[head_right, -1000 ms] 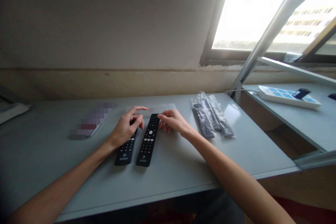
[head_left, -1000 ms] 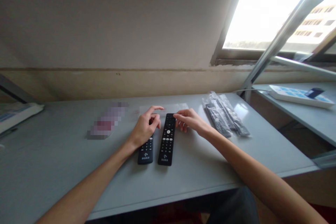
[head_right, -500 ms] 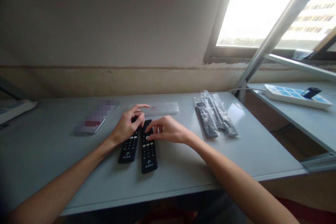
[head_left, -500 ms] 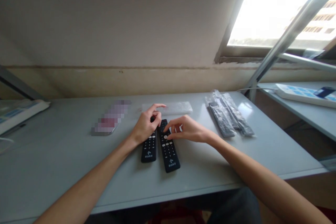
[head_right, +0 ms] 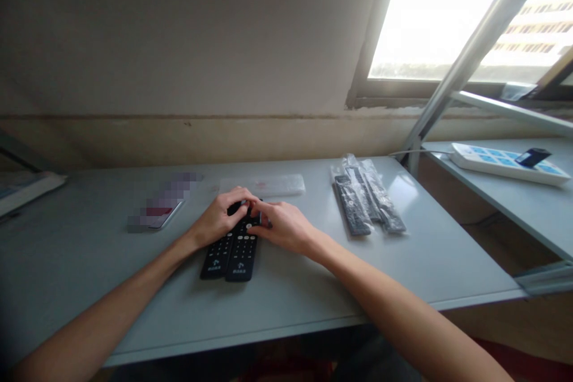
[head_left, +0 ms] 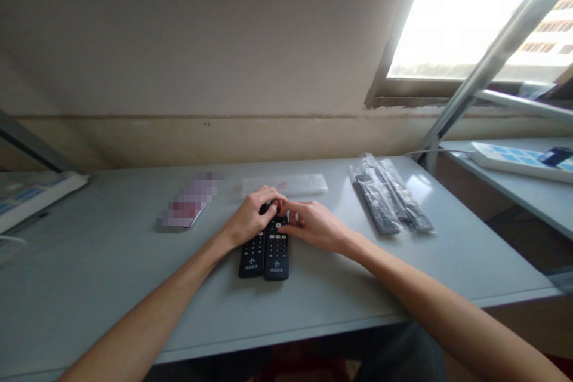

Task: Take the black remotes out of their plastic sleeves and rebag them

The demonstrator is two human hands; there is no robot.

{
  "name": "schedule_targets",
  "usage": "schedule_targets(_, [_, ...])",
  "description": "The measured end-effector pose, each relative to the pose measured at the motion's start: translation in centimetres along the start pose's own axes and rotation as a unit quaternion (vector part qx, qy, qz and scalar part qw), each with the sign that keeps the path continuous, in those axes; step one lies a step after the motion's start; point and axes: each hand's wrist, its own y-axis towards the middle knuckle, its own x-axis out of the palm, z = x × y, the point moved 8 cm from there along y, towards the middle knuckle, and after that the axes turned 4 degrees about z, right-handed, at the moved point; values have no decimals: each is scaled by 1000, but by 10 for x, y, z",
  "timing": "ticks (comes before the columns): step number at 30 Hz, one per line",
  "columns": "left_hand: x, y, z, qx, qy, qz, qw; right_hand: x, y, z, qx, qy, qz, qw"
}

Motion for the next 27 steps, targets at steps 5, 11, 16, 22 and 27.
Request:
schedule_targets(5, [5, -1, 4, 8, -28, -19, 999, 1, -1, -1, -20, -14, 14, 1000])
schedule_targets(11, [8, -2, 3, 0, -35, -17, 999, -1, -2, 0, -18, -5, 31, 999])
schedule_targets(16, [8, -3, 8, 10, 6, -21, 1000, -3, -1, -2, -26, 17, 29, 999])
schedule_targets(22, [14, -7, 0, -7, 62, -53, 997, -17, 0, -9, -57, -13, 68, 996])
schedule_targets(27, [19, -8, -3, 17, 74, -94, 993, -68, 1, 11, -1, -54, 223, 973])
